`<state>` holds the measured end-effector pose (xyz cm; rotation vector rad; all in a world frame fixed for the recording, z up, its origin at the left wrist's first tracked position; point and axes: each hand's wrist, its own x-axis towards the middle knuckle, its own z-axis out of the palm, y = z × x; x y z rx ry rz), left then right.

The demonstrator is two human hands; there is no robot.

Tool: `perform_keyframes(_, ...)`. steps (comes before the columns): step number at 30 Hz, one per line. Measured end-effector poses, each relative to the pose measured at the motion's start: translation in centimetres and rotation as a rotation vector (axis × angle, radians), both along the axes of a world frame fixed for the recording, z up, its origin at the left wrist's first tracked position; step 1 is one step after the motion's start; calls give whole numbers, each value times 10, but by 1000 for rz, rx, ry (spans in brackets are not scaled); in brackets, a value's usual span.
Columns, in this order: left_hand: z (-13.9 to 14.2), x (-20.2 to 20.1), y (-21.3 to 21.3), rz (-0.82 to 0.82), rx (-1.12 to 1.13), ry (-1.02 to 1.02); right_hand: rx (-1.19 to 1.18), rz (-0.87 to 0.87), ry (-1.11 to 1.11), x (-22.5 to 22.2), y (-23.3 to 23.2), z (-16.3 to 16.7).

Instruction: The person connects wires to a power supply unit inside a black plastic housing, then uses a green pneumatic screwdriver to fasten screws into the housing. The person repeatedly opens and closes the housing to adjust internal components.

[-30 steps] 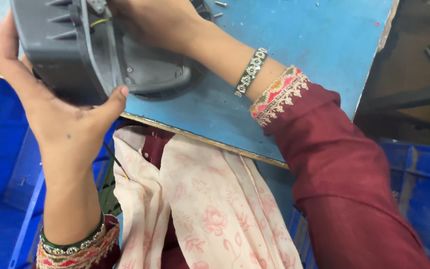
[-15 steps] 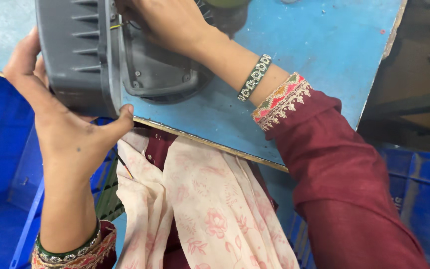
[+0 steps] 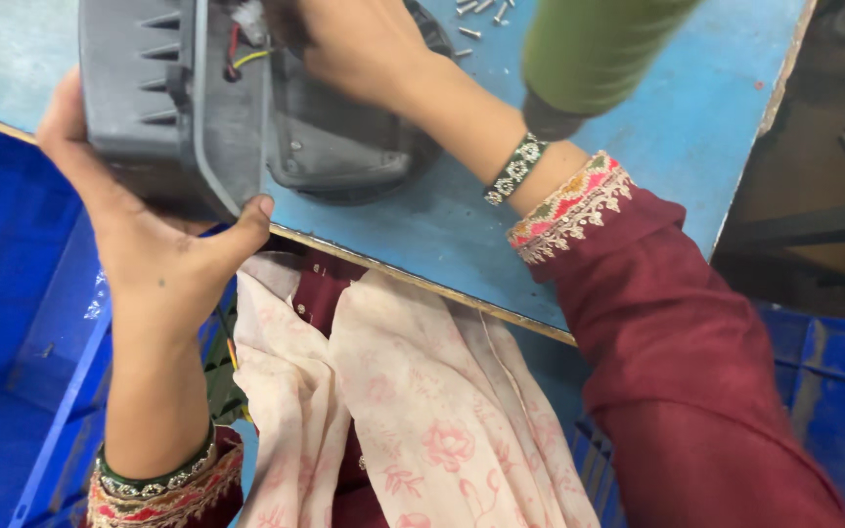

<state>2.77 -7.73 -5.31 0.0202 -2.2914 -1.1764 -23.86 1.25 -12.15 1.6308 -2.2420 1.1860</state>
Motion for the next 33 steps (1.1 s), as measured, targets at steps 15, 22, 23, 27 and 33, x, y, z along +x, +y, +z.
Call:
perform_keyframes(15, 12, -7, 1, 38, 180, -10, -218, 72, 176, 4, 21, 21)
perform_keyframes(22, 18, -10, 0, 29, 326, -10, -238, 132, 379, 2, 30, 23)
perform_keyframes(23, 19, -11, -1, 25, 349, -7, -240, 141, 400, 1, 30, 24)
perform_keyframes(27, 22, -13, -2, 20, 354, -7, -242, 171, 472, 0, 31, 26)
perform_keyframes(33, 22, -12, -3, 26, 386, -17, -218, 200, 550, 0, 36, 30)
